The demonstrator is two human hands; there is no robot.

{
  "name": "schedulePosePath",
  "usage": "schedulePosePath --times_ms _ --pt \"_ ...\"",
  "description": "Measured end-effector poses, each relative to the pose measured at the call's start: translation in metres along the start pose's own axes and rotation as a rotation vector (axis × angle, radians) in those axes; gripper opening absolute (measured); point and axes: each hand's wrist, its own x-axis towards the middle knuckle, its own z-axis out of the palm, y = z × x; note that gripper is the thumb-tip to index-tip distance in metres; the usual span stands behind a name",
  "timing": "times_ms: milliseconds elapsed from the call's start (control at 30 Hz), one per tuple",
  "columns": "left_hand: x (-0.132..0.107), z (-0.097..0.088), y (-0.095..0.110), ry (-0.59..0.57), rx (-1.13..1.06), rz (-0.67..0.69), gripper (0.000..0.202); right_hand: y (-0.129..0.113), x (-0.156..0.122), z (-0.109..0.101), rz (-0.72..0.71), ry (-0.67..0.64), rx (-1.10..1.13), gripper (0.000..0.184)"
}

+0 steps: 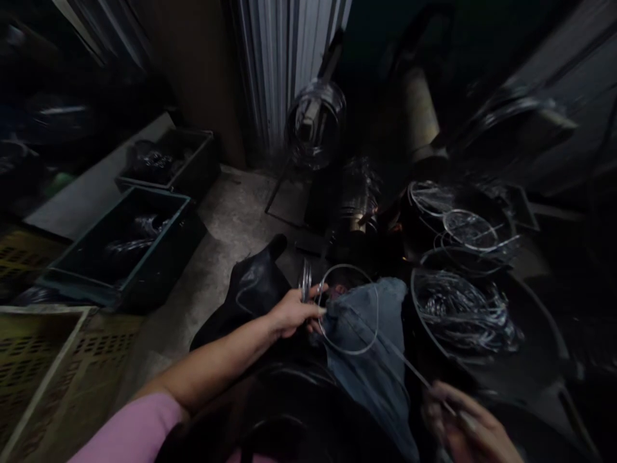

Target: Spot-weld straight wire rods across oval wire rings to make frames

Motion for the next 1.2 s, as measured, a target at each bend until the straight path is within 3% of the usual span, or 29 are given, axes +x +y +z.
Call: schedulePosePath --times_ms 67,200,233,333,433,667,933,1200 --pt "-0.001 -0.002 0.009 0.003 -0.006 0.05 0.07 -0.026 0.001 0.022 -0.206 0.002 -0.21 0.035" --pt "-0.003 -0.005 0.027 0.026 -0.028 0.105 0.065 -0.069 0.03 0.083 -0.652 -0.203 -0.917 0.06" --pt "-0.005 -0.006 0.031 0.048 -0.034 0.117 0.064 -0.075 0.039 0.097 -0.752 -0.157 -1.045 0.057" --pt "-0.01 -0.01 0.041 0.107 -0.03 0.174 0.061 -0.082 0.056 0.126 -0.856 0.014 -1.324 0.046" --pt "-0.015 -0.013 0.048 0.122 -0.002 0.225 0.06 -0.081 0.058 0.138 -0.88 0.102 -1.406 0.043" --pt "-0.016 -0.015 0.049 0.134 -0.013 0.252 0.06 -0.082 0.045 0.149 -0.876 0.105 -1.465 0.053" --pt "-0.02 -0.001 0.045 0.038 -0.054 0.216 0.062 -0.078 0.069 0.164 -0.824 -0.245 -1.278 0.049" --pt "-0.018 0.009 0.049 0.019 -0.107 0.223 0.048 -0.079 0.067 0.162 -0.69 -0.264 -1.174 0.053"
